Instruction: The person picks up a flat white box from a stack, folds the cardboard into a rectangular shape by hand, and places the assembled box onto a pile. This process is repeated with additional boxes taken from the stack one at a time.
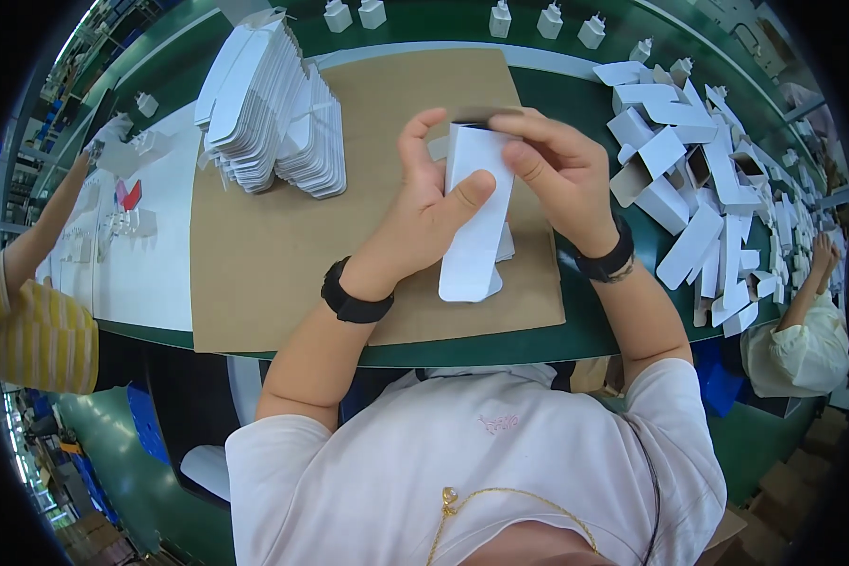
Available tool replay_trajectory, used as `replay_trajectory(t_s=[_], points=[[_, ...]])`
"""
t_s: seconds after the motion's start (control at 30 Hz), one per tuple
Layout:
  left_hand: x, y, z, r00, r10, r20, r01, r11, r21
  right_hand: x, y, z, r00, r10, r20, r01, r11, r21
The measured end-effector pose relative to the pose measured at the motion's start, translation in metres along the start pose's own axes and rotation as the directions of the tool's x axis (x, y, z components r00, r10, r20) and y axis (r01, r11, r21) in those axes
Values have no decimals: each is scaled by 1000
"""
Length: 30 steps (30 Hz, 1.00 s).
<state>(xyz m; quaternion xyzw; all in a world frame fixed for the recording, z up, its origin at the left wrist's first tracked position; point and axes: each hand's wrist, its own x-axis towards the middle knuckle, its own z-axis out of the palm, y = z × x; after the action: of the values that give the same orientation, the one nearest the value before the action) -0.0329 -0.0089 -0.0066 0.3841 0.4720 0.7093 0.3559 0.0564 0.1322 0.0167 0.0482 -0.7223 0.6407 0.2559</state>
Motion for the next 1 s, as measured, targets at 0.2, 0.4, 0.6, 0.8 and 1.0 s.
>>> replay_trajectory(t_s=[0.2,0.4,0.6,0.8,1.0], points=[[1,0,-11,991,-60,121,44,990,133,6,-5,-21,992,62,108,-52,994,-93],[-1,-1,-8,995,-45,92,27,983,184,10,-12,-28,976,212,58,-208,976,-67],[1,6,-3,999,-38,26,32,978,206,6,-8,-25,974,171,146,-177,984,29],[-3,-10,-13,997,73,32,-77,986,147,10,-22,-49,978,195,73,-169,947,-273],[-1,-21,-27,995,99,-30,7,225,974,-11,-107,-209,515,-606,-606,-31,694,-719]])
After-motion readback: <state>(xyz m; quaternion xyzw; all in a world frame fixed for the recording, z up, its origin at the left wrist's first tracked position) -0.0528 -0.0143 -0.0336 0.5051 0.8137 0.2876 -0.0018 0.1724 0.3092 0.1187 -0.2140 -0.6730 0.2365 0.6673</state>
